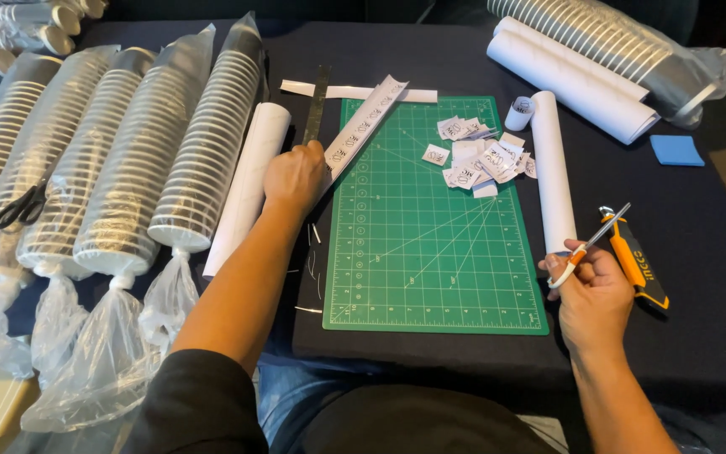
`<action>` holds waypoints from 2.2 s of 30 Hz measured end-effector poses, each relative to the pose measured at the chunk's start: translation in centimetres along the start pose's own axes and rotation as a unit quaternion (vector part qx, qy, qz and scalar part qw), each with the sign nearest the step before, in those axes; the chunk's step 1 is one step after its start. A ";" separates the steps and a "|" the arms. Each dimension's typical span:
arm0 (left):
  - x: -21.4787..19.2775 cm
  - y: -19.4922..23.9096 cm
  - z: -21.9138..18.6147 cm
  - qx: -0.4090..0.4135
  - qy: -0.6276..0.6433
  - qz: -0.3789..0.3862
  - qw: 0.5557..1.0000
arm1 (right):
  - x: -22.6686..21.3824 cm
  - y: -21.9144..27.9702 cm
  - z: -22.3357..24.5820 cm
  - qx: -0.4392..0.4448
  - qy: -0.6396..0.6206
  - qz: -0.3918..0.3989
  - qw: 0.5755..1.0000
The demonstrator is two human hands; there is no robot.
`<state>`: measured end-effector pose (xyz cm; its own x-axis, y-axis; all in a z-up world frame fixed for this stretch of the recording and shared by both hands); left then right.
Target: Cutting a long strip of printed labels into individual pieces using scissors on a green cutting mat.
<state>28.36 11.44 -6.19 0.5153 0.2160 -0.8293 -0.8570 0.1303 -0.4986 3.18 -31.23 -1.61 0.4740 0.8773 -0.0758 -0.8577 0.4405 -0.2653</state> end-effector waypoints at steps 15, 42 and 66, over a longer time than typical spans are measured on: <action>-5.9 -1.0 0.4 -0.128 0.340 0.147 0.920 | 0.3 -0.1 -0.6 -0.001 0.006 0.011 1.000; -20.9 17.1 -5.9 0.209 0.445 0.154 0.857 | -0.6 -0.9 -3.3 -0.003 -0.089 -0.013 0.996; -20.0 19.8 4.0 0.136 0.317 0.036 0.938 | -1.6 -1.2 -3.6 0.014 -0.122 -0.082 0.989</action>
<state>1.09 13.52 1.57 0.2787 -0.3749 -0.8842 -0.8133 0.3975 -0.4249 4.15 -33.85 -4.60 0.5484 0.8117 0.2010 -0.7795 0.5832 -0.2286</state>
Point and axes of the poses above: each hand's wrist, its own y-axis away from the middle knuckle, its own x-axis out of the palm, z = x × y, the point moved 4 cm from there along -y, towards the middle knuckle, and after that the axes turned 6 degrees about -x, right-handed, at the moved point
